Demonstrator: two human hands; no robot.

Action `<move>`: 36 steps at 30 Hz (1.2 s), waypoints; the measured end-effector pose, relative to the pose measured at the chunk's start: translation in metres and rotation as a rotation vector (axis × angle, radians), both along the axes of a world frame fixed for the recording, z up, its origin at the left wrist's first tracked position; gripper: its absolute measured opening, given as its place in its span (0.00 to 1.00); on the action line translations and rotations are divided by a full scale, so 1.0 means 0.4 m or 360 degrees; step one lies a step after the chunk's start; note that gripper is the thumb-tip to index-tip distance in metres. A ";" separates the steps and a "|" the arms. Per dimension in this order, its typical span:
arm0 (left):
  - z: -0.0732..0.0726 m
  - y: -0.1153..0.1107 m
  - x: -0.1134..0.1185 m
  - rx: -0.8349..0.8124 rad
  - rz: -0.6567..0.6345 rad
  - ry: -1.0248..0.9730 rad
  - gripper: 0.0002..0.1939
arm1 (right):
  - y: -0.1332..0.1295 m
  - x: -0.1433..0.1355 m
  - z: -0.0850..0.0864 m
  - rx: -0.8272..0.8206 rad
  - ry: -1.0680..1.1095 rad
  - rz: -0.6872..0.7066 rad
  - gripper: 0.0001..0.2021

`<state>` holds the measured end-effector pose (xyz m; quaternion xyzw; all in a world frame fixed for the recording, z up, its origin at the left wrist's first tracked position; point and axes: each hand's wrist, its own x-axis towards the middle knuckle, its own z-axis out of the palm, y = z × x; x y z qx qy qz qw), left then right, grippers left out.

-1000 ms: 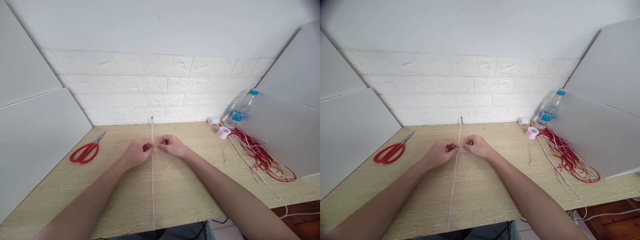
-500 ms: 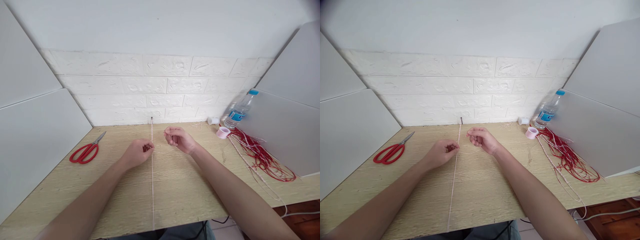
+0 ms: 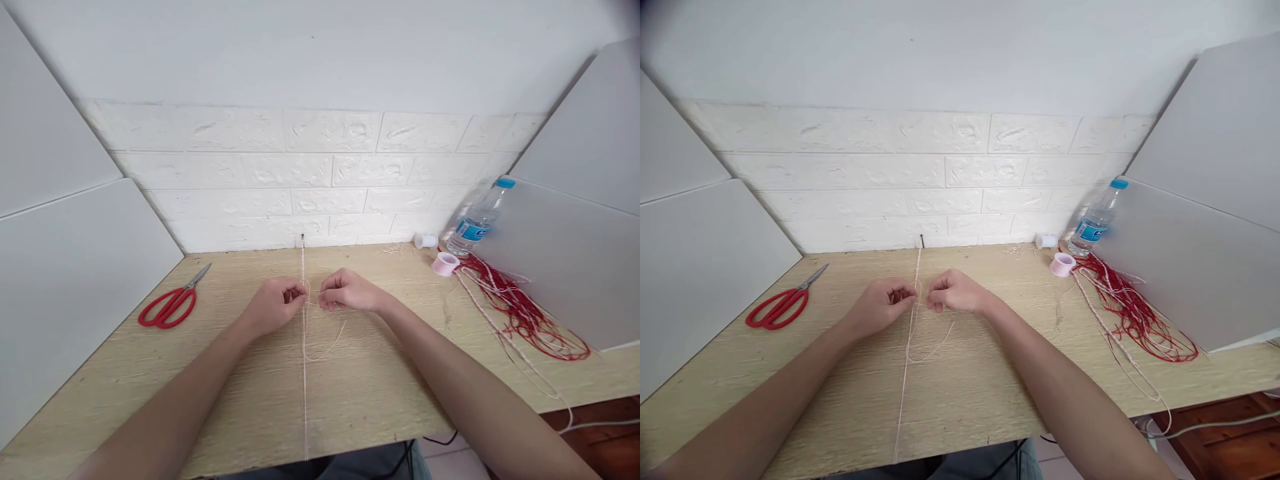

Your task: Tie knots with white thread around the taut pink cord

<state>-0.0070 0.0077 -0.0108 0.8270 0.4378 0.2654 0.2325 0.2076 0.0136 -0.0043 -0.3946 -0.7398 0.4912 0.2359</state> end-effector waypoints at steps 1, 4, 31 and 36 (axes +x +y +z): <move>0.001 0.000 -0.001 0.0027 0.0011 -0.0004 0.07 | 0.004 -0.004 -0.010 0.0077 -0.0056 -0.0100 0.10; 0.004 0.003 -0.003 0.0140 0.0078 -0.0033 0.07 | 0.009 -0.014 -0.032 0.0304 -0.0127 -0.0330 0.07; -0.001 0.034 -0.022 -0.0178 -0.0126 0.0088 0.15 | -0.017 -0.062 -0.071 0.1025 -0.0337 -0.0347 0.05; -0.008 0.040 -0.022 -0.0221 -0.0164 0.0055 0.12 | -0.007 -0.060 -0.084 0.1022 -0.0268 -0.0346 0.06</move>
